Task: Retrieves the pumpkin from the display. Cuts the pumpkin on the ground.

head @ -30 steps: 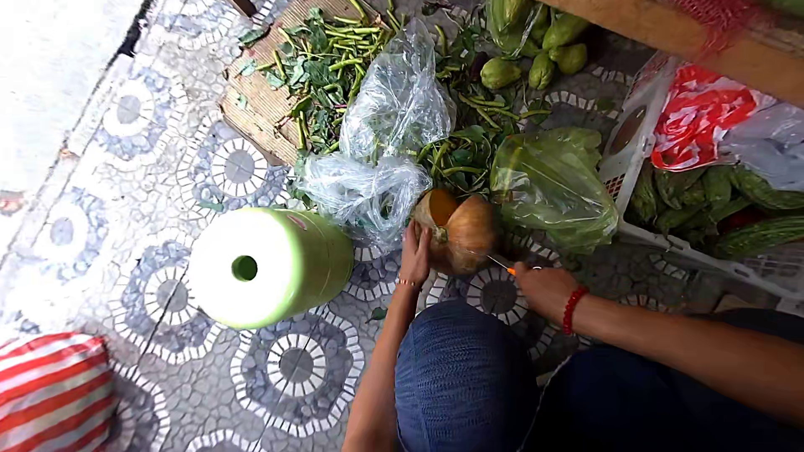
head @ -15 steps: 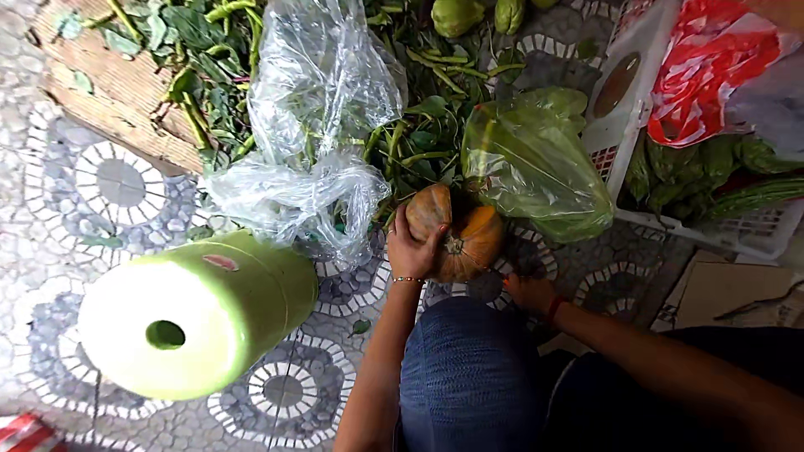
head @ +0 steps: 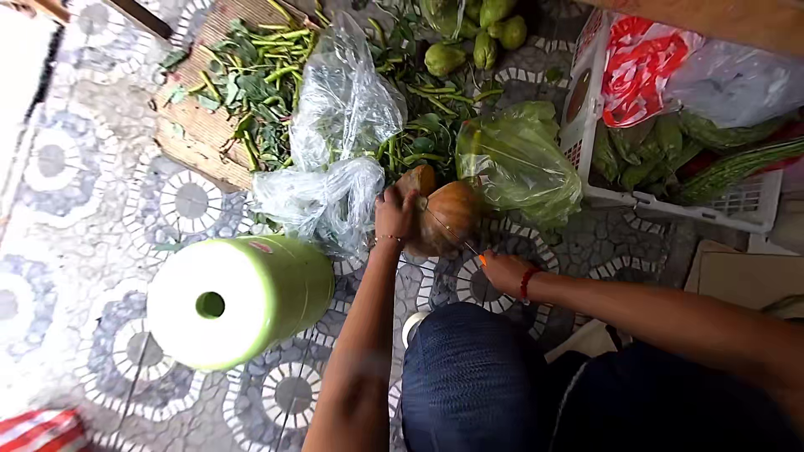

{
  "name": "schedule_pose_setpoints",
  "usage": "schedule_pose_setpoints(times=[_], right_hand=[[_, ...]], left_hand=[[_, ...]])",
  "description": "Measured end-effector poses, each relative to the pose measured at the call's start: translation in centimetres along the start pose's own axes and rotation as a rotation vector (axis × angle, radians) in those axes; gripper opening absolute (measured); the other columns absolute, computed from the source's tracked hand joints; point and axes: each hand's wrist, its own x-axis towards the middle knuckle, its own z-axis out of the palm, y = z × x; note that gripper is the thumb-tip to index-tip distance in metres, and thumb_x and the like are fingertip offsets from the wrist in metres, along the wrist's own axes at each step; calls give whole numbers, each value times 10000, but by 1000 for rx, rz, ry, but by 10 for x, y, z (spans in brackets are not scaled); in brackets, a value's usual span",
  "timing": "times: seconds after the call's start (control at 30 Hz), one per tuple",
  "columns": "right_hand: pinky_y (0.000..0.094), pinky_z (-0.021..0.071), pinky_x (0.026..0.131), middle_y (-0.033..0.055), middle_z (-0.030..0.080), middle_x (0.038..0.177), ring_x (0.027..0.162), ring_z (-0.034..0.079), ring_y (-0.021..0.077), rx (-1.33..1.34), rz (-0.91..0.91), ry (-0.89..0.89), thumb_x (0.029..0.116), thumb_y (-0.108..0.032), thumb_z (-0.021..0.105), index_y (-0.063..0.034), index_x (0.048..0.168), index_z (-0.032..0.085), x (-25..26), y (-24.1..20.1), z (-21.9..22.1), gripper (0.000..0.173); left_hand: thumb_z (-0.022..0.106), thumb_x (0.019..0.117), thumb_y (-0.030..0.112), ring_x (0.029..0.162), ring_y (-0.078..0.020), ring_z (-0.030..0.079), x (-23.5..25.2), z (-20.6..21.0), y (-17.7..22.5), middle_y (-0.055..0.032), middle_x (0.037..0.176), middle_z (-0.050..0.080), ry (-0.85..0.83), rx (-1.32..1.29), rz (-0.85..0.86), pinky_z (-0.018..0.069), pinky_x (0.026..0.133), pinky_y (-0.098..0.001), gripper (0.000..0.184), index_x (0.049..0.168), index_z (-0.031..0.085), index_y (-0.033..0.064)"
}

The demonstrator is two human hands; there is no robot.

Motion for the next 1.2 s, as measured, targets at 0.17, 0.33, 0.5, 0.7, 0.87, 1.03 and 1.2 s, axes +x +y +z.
schedule_pose_setpoints(times=[0.17,0.33,0.5,0.7,0.87,1.03,1.2], right_hand=[[394,507,652,171,579,823,675,581,231,-9,-178,-13,1110,-213,450,94,1050,617,-97,-49,-126,354],[362,522,588,141,623,757,607,612,211,-329,-84,-22,986,-179,673,46,967,659,-83,-82,-193,227],[352,486,693,131,612,873,737,586,204,-545,-43,96,1001,-139,643,35,1001,661,-70,-95,-208,174],[422,517,679,167,638,897,716,622,257,-540,-61,244,922,-232,760,34,967,682,-49,-105,-223,281],[583,503,748,233,653,901,837,646,372,-441,-63,144,963,-80,631,68,911,672,-58,-94,-180,163],[458,475,652,158,593,801,709,586,265,-267,-67,93,1002,-50,562,47,874,633,-66,-88,-158,176],[619,538,830,285,675,1076,1028,681,457,42,23,264,936,-62,670,61,1356,475,-50,-53,-80,479]], left_hand=[[554,954,158,1355,-437,501,-84,1,5,-290,1496,466,217,27,504,431,1095,-588,552,1450,474,-69],[962,624,435,1426,-547,365,-59,2,47,-350,1577,309,50,331,265,450,1022,-679,1305,1620,215,46],[927,619,564,1178,-510,604,-22,-34,76,-340,1447,462,-156,519,148,528,894,-653,1318,1598,211,47],[923,604,602,1113,-503,631,9,-58,81,-326,1385,520,-281,614,179,514,883,-671,1307,1589,237,85],[937,642,530,1177,-503,613,34,-76,76,-303,1276,621,-341,506,171,462,966,-711,1196,1544,304,65],[967,642,441,1189,-496,607,55,-82,83,-286,1276,628,-402,520,193,449,986,-712,1181,1562,303,113],[965,658,420,1202,-473,608,62,-87,73,-290,1279,625,-373,430,185,456,1012,-678,1150,1544,318,75]])
